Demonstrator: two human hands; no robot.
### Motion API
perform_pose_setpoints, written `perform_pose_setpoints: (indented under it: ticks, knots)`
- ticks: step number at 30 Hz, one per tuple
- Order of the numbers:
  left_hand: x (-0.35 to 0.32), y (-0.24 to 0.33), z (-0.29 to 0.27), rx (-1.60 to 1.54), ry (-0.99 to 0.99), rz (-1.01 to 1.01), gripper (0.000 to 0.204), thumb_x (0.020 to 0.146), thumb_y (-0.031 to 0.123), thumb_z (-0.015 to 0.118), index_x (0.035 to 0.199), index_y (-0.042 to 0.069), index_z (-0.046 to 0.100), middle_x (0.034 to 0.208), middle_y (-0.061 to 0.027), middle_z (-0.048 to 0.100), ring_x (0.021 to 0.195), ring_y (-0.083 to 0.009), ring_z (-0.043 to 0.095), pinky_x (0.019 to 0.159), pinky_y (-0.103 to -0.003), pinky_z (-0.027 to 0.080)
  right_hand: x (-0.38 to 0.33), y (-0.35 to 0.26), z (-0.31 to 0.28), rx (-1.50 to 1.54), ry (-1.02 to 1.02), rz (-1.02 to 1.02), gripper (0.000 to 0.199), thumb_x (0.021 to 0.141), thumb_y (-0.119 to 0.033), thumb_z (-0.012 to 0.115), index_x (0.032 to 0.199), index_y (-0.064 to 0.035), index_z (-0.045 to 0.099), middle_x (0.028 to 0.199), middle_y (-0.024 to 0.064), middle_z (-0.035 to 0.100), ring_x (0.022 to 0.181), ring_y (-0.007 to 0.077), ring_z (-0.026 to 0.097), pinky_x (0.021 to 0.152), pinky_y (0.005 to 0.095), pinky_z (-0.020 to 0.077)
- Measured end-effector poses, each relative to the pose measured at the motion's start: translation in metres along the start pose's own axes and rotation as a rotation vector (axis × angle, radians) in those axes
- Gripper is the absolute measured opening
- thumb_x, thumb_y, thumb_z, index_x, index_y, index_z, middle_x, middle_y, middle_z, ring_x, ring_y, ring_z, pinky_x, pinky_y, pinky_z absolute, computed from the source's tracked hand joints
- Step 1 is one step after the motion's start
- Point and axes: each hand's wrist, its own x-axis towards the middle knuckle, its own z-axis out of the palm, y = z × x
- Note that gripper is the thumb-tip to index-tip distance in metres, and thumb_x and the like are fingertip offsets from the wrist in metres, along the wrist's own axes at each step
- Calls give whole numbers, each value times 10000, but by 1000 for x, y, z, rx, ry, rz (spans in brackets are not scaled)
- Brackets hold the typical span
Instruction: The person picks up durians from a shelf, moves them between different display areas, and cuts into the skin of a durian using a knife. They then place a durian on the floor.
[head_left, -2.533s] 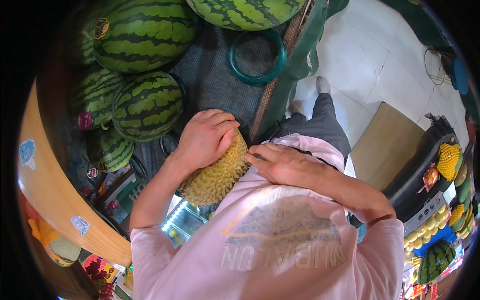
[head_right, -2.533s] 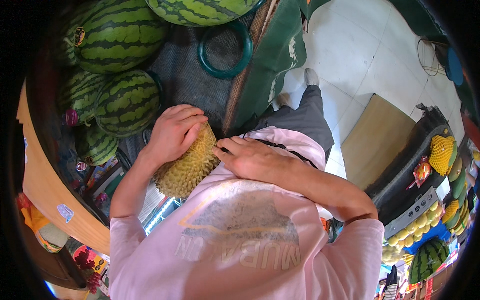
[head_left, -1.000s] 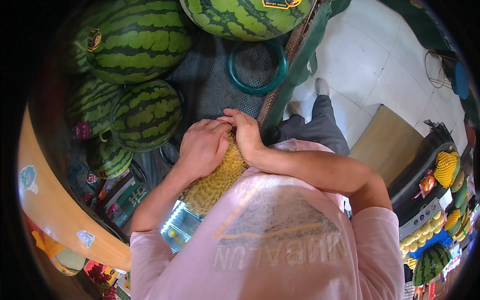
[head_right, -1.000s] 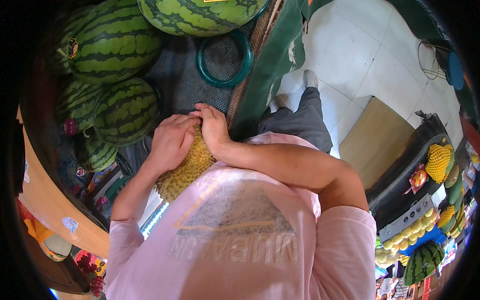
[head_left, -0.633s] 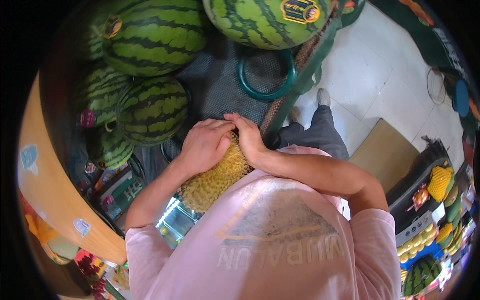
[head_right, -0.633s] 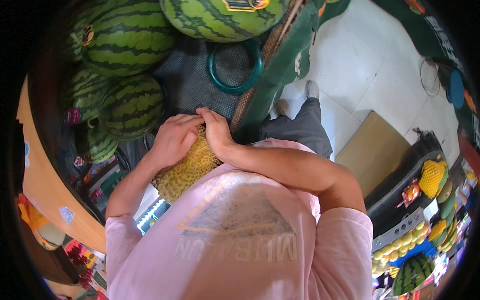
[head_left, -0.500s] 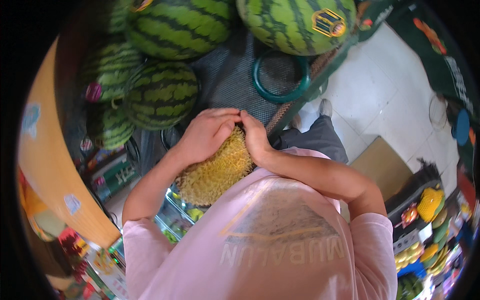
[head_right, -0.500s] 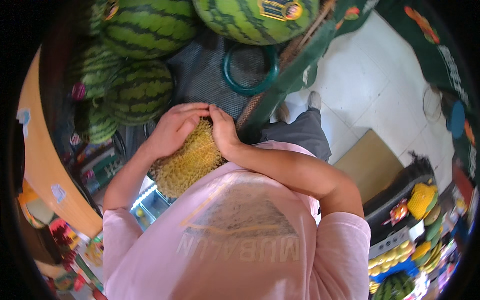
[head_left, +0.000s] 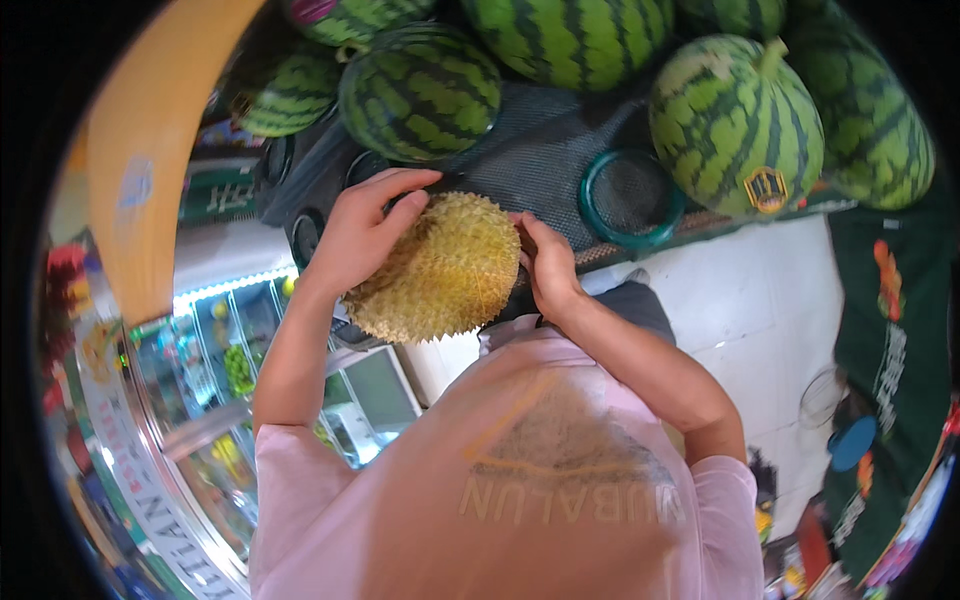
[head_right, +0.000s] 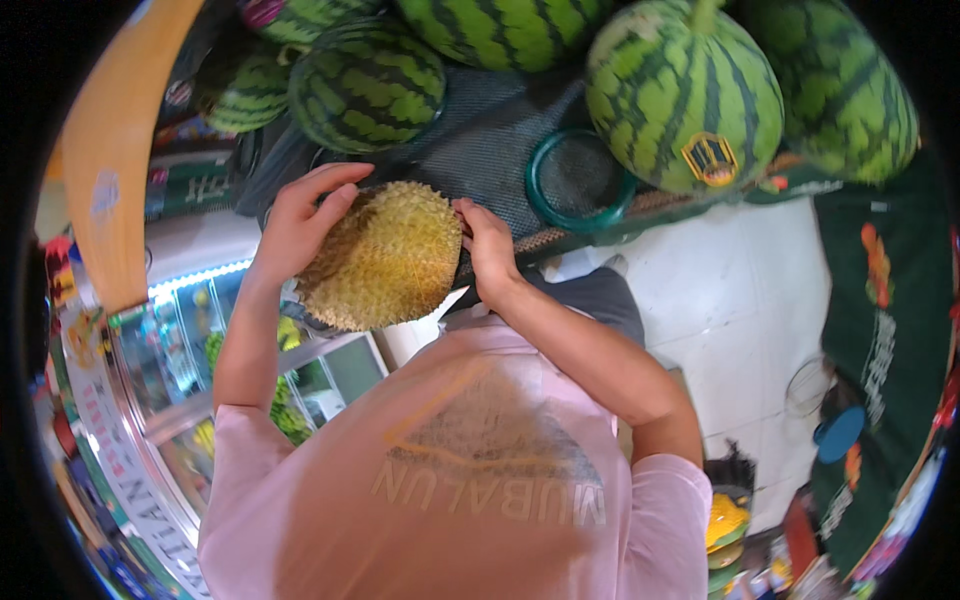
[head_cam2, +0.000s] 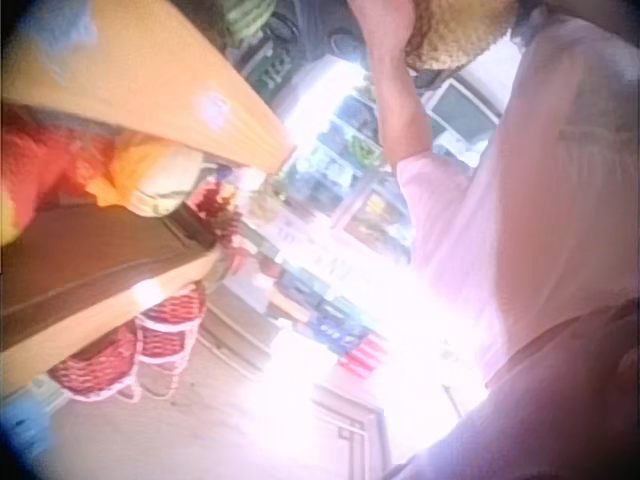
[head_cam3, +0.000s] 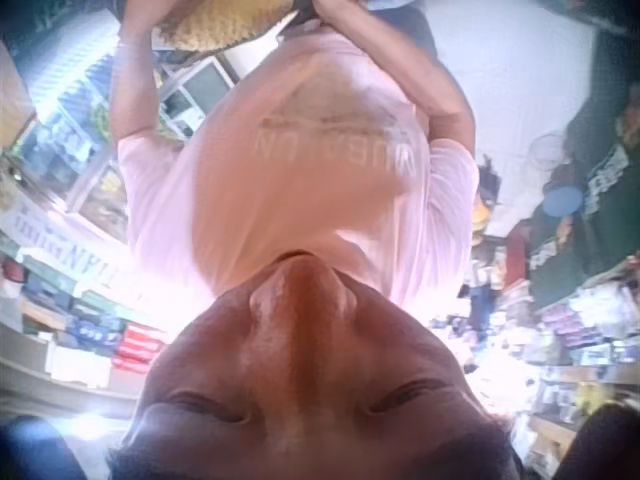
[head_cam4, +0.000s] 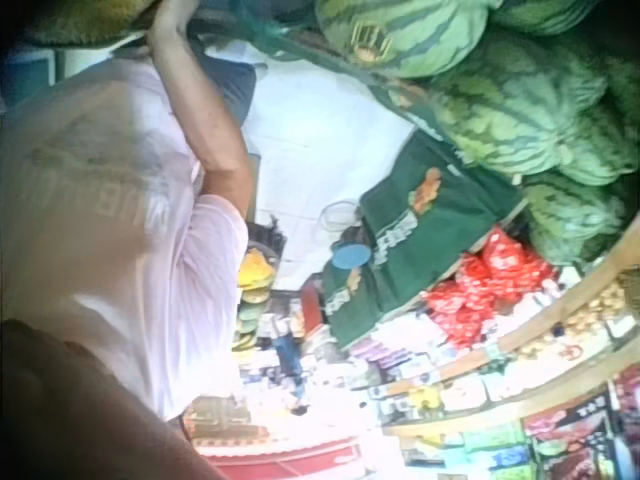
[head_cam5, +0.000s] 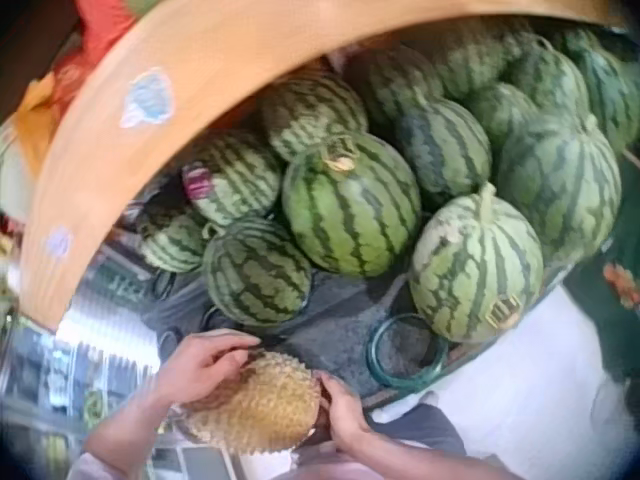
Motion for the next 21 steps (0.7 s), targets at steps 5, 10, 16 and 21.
perform_pose_setpoints:
  ticks: [5,10,16,21]
  knots:
    - [-80,-42,-3,-286,637,-219,268,1038,169,565,1187,-14,691,1138,-78,694,1055,-146,632,944,-264,461,26,-36,19,-257,-98,-44,325,1015,-320,573,1153,-51,692,1155,45,673,1087,185,596,973,333,454]
    - [-162,-101,57,-646,1205,-568,418,1047,343,540,1281,13,647,1252,-78,666,1187,-184,591,1008,-349,444,59,-70,59,-619,-166,71,378,976,-377,638,1165,-56,693,1099,52,688,1001,167,601,900,325,462]
    - [-177,-143,151,-1361,1260,-733,484,1038,443,497,1363,97,590,1341,-54,612,1248,-188,535,1035,-357,386,81,-76,87,-812,-312,330,513,979,-453,622,1260,-24,651,1200,95,677,1037,190,629,907,343,503]
    - [-134,-126,155,-1810,1245,-623,517,1044,461,460,1377,76,551,1394,-70,585,1272,-244,547,1092,-386,400,68,-65,113,-891,-321,432,503,949,-461,685,1213,-33,675,1140,69,703,1009,176,670,899,337,543]
